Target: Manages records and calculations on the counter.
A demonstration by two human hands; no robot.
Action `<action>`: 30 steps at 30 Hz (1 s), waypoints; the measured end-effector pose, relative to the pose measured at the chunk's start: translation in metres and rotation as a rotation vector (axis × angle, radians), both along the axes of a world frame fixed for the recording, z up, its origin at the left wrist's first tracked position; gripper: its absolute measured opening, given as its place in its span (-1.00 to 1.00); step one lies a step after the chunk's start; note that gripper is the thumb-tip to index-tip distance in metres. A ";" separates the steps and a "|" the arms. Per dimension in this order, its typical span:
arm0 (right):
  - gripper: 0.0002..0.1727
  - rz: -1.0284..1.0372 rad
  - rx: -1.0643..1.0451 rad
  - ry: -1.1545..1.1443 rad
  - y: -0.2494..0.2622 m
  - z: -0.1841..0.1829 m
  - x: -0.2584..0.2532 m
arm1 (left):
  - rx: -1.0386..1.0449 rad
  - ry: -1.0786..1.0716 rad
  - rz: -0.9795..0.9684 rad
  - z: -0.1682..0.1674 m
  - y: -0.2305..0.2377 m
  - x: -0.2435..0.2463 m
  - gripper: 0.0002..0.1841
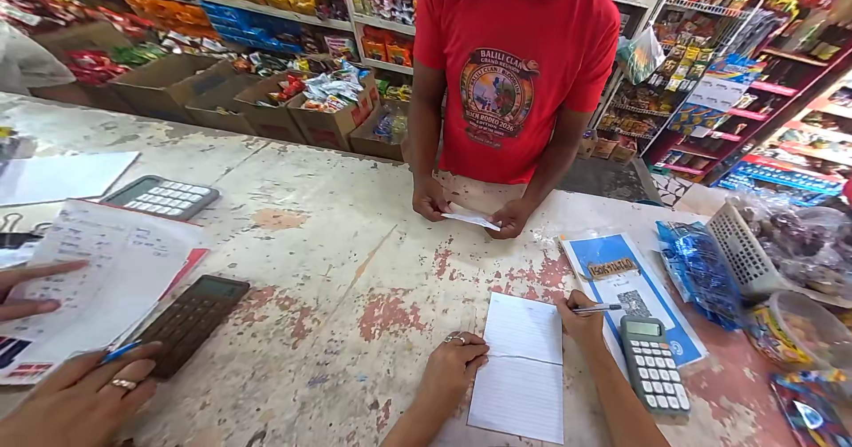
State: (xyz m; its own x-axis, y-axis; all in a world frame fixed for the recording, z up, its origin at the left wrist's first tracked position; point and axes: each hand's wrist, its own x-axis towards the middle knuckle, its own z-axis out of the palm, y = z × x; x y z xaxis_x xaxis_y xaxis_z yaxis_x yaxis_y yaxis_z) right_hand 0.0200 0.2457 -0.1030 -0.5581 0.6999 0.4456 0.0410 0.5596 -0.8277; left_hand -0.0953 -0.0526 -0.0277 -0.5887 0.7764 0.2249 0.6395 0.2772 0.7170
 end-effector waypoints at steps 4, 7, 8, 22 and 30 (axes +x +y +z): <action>-0.67 -0.003 0.003 -0.039 -0.001 0.003 0.001 | -0.012 -0.004 -0.016 0.004 0.000 0.000 -0.86; -0.68 0.011 -0.013 -0.002 0.001 0.001 0.000 | -0.005 0.008 -0.028 0.002 0.000 -0.003 -0.85; -0.68 0.016 -0.007 -0.002 0.001 0.001 0.000 | -0.005 0.013 -0.032 0.002 0.001 -0.004 -0.85; -0.72 0.167 -0.674 -0.053 -0.053 0.093 -0.035 | 0.002 0.142 0.024 -0.008 0.019 0.005 -0.87; -0.64 0.260 -0.249 0.090 -0.066 0.045 -0.079 | 0.005 0.271 0.110 -0.029 0.034 0.025 -0.87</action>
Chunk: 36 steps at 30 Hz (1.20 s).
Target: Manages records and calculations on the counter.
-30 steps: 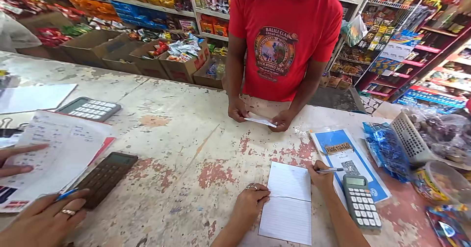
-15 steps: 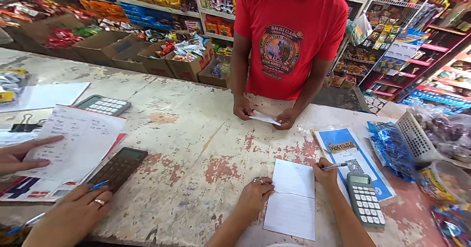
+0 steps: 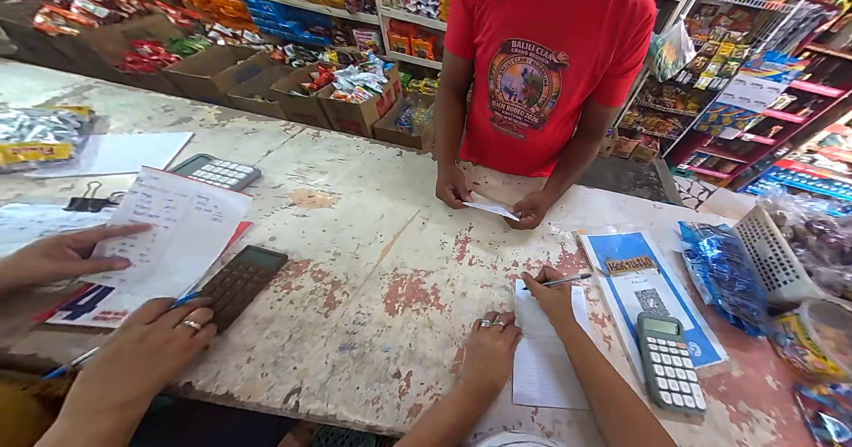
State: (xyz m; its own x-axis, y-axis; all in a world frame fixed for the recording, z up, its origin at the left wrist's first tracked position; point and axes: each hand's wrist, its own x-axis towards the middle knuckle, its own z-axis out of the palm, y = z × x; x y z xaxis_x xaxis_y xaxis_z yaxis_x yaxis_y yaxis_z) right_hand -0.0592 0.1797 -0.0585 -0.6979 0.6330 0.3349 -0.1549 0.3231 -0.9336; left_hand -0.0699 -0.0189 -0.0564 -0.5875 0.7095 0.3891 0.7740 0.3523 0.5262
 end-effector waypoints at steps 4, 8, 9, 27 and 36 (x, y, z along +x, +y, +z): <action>-0.71 0.040 0.154 0.019 0.001 -0.012 0.000 | 0.011 -0.028 -0.022 0.002 -0.001 -0.001 -0.86; -0.70 -0.005 0.238 -0.018 -0.002 -0.014 -0.001 | 0.041 -0.040 -0.027 -0.001 -0.001 -0.002 -0.87; -0.70 -0.021 0.280 -0.023 -0.003 -0.016 -0.001 | 0.046 -0.042 -0.029 -0.002 -0.002 -0.002 -0.88; -0.67 -0.004 0.185 0.045 0.008 -0.008 0.009 | 0.052 -0.079 -0.046 0.002 -0.002 -0.005 -0.86; -0.67 0.016 0.254 0.005 0.005 -0.011 0.007 | 0.034 -0.116 -0.051 0.013 -0.004 -0.005 -0.87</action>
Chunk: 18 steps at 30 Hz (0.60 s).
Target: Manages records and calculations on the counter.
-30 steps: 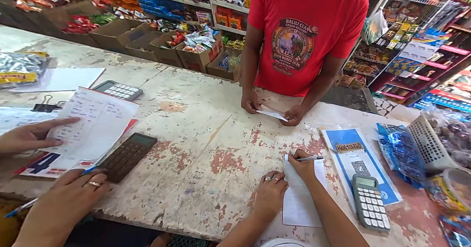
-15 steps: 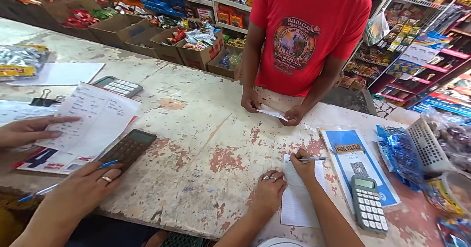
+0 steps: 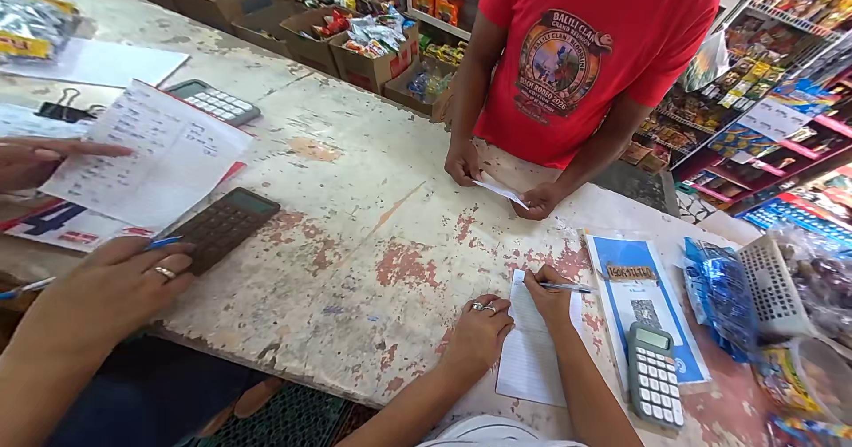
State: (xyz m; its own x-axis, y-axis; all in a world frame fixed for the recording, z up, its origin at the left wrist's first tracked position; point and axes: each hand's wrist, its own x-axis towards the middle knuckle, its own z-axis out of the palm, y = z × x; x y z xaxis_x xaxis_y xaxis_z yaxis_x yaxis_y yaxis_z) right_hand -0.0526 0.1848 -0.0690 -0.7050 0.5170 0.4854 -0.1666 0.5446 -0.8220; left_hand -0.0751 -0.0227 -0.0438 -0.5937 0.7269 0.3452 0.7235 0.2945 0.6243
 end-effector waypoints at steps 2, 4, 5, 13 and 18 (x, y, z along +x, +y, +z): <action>-0.67 0.020 0.022 -0.014 0.000 0.000 0.001 | -0.001 -0.008 -0.006 0.001 0.000 0.001 -0.87; -0.68 0.039 -0.020 -0.020 0.001 0.004 0.001 | 0.018 -0.001 -0.008 0.001 0.000 -0.001 -0.88; -0.69 0.024 -0.028 -0.018 0.001 0.006 0.002 | 0.031 0.009 -0.009 -0.001 0.000 -0.001 -0.88; -0.66 -0.046 0.009 -0.022 -0.003 0.003 0.001 | 0.041 0.028 0.001 -0.002 0.000 -0.001 -0.89; -0.65 -0.064 0.051 -0.002 -0.002 0.000 0.002 | 0.038 0.028 0.004 -0.002 0.000 -0.001 -0.88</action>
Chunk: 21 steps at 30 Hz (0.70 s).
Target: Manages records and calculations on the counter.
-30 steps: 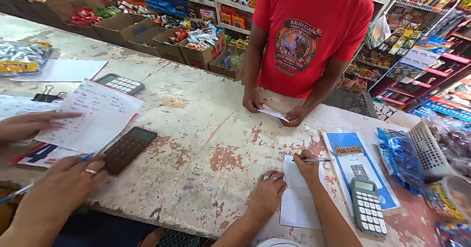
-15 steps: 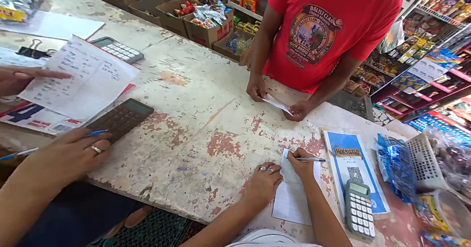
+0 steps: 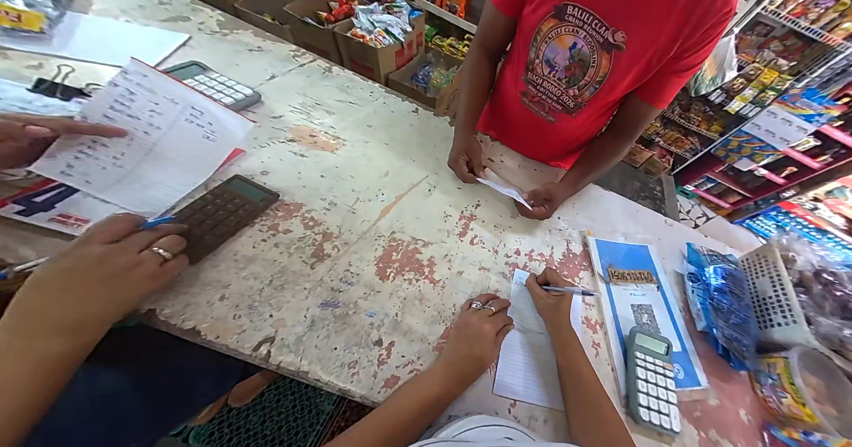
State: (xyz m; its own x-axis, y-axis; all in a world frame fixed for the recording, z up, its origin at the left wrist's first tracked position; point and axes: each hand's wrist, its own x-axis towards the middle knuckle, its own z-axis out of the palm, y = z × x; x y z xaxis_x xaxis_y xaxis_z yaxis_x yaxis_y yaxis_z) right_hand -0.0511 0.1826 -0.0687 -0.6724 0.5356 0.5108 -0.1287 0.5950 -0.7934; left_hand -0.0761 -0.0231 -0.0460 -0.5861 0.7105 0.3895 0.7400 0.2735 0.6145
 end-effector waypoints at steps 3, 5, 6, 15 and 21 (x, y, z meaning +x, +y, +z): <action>-0.65 0.013 -0.028 -0.006 0.001 0.001 -0.001 | 0.004 0.008 0.002 -0.001 0.000 0.000 -0.89; -0.66 -0.005 -0.014 -0.013 0.001 0.000 -0.001 | 0.009 0.010 0.005 -0.002 0.000 0.000 -0.88; -0.65 -0.009 -0.004 -0.017 0.001 -0.001 -0.001 | 0.012 0.011 0.007 -0.003 0.000 0.000 -0.88; -0.65 -0.003 -0.007 -0.008 0.003 -0.004 -0.001 | 0.013 0.000 0.010 -0.005 0.001 0.000 -0.89; -0.65 -0.039 0.013 0.006 0.001 -0.005 0.002 | 0.012 -0.017 -0.007 -0.005 0.000 -0.001 -0.88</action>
State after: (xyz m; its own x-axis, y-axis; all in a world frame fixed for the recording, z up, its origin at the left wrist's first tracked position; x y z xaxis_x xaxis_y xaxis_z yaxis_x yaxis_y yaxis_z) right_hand -0.0495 0.1835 -0.0736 -0.6479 0.5550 0.5218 -0.1098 0.6098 -0.7849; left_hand -0.0769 -0.0233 -0.0511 -0.5879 0.7097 0.3881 0.7314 0.2613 0.6300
